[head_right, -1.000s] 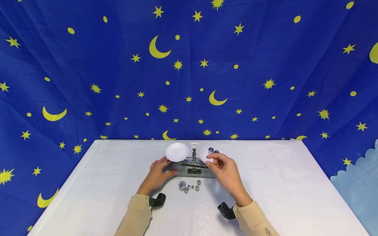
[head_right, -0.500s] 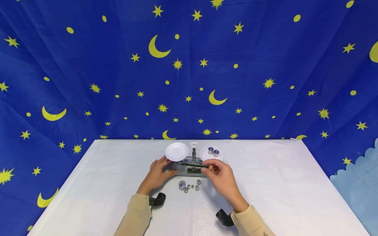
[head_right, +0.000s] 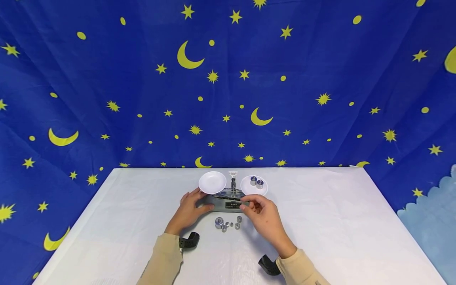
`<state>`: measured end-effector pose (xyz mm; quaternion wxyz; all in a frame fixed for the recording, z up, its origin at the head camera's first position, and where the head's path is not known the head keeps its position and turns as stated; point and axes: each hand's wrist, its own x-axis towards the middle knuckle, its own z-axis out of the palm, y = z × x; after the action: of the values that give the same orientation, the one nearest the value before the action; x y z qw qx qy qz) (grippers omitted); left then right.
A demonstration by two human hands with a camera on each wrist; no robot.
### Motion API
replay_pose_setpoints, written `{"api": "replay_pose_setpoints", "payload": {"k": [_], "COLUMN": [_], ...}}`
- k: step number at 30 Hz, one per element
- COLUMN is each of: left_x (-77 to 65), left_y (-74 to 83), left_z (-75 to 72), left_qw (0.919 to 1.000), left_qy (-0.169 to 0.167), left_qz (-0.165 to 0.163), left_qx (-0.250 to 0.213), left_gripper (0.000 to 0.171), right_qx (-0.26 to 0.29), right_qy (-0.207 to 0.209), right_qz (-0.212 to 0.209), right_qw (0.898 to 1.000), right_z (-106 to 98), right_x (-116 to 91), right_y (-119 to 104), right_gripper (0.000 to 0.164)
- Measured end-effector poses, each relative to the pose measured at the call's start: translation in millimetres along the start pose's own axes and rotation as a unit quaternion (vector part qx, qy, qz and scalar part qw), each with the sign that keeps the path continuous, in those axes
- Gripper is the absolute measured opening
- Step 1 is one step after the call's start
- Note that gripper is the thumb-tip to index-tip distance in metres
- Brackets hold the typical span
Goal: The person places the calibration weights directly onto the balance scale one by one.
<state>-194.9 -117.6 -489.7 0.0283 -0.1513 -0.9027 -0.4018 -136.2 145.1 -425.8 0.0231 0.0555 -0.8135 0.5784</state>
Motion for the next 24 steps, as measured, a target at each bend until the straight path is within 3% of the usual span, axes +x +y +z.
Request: {"api": "replay_pose_setpoints", "payload": {"k": [11, 24], "left_x": [0.0, 0.5], "left_y": [-1.3, -0.5], "left_z": [0.8, 0.2], "left_qw": [0.9999, 1.0], "left_qy": [0.011, 0.0], "left_qz": [0.011, -0.004], "left_qx": [0.004, 0.001], "left_gripper": [0.056, 0.058], "right_qx": [-0.01, -0.021], "right_qy": [-0.04, -0.076], "right_qz": [-0.025, 0.009], "right_qw": [0.999, 0.997], "right_z": [6.5, 13.7], "right_x": [-2.9, -0.5], "right_y": [7.1, 20.7], "right_gripper": [0.017, 0.017]}}
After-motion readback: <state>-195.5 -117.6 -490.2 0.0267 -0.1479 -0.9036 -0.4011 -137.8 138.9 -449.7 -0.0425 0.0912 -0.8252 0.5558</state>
